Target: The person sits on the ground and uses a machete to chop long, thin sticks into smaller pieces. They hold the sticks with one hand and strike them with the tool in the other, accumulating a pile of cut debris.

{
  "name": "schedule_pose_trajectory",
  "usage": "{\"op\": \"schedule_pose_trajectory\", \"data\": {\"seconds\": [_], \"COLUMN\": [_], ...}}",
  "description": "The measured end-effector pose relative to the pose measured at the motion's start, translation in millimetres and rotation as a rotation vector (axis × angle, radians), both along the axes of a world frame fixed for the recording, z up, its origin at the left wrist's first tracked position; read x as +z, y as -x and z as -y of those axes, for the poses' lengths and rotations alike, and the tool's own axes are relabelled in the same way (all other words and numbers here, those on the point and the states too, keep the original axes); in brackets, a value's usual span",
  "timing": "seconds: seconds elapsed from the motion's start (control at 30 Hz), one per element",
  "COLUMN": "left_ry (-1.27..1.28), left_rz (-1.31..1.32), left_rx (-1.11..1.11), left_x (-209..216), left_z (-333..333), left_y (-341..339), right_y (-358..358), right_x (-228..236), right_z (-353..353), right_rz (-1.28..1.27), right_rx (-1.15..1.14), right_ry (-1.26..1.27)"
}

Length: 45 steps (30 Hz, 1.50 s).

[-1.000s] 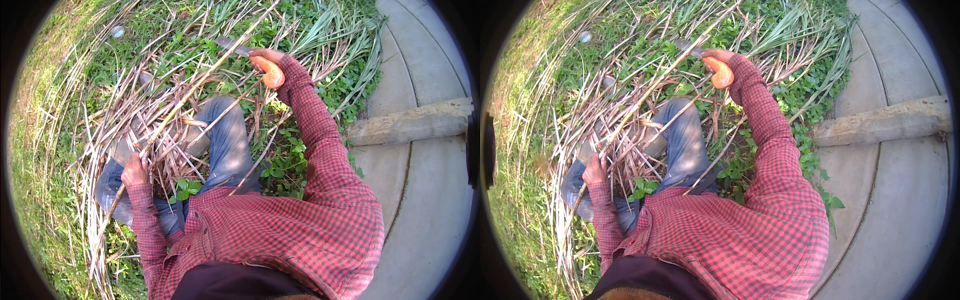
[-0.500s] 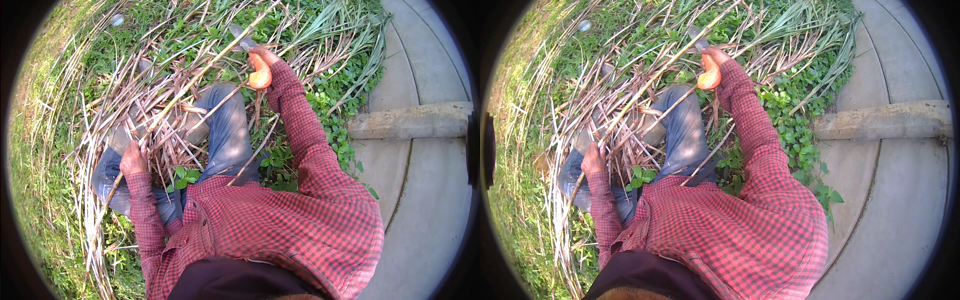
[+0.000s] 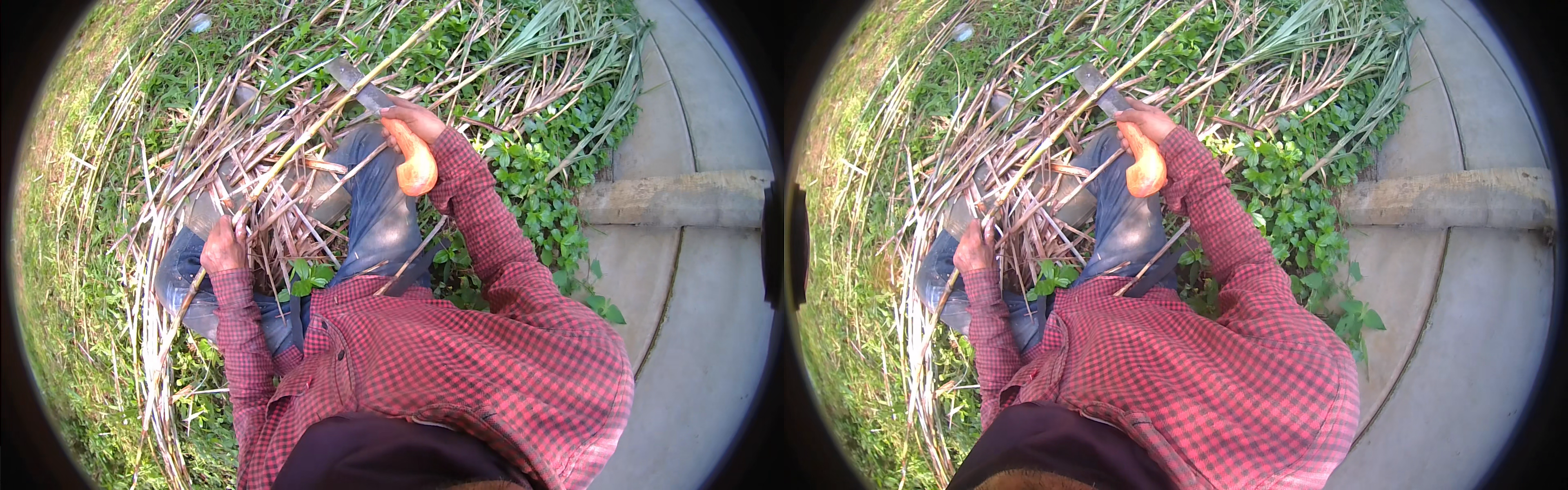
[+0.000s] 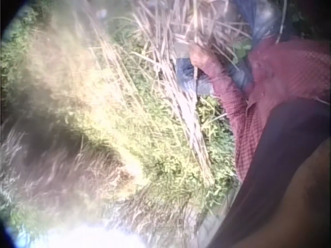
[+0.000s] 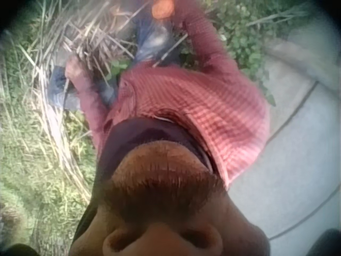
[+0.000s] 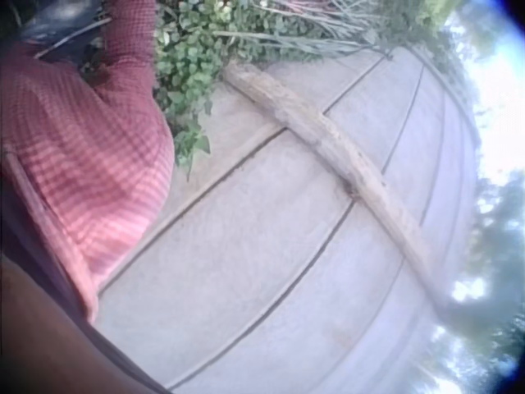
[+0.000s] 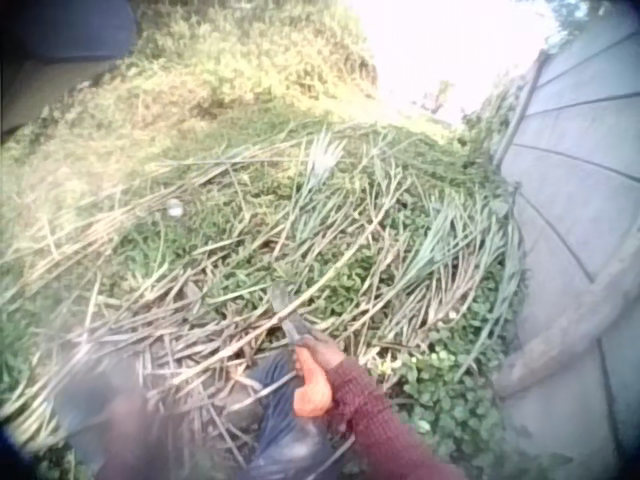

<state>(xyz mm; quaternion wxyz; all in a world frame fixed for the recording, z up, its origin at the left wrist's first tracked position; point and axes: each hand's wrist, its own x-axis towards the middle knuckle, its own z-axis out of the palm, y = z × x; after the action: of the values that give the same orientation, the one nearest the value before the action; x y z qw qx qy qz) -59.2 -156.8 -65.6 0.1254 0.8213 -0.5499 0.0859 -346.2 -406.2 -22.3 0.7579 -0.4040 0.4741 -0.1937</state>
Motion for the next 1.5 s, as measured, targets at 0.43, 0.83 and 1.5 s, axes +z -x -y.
{"op": "schedule_pose_trajectory", "data": {"seconds": [0.43,0.83,1.5], "left_ry": [-0.039,0.013,-0.106], "left_rz": [-0.059,-0.081,-0.065], "left_rx": [0.016,0.025,-0.045], "left_x": [2,14,31], "left_z": [-2,14,59], "left_y": [3,-18,-7], "right_y": [60,63,15], "right_x": [5,18,288], "right_z": [38,-91,138], "right_rz": [0.133,-0.329,-0.368], "right_rx": [-0.386,-0.155,-0.371], "right_ry": [0.205,0.716,2.028]}}
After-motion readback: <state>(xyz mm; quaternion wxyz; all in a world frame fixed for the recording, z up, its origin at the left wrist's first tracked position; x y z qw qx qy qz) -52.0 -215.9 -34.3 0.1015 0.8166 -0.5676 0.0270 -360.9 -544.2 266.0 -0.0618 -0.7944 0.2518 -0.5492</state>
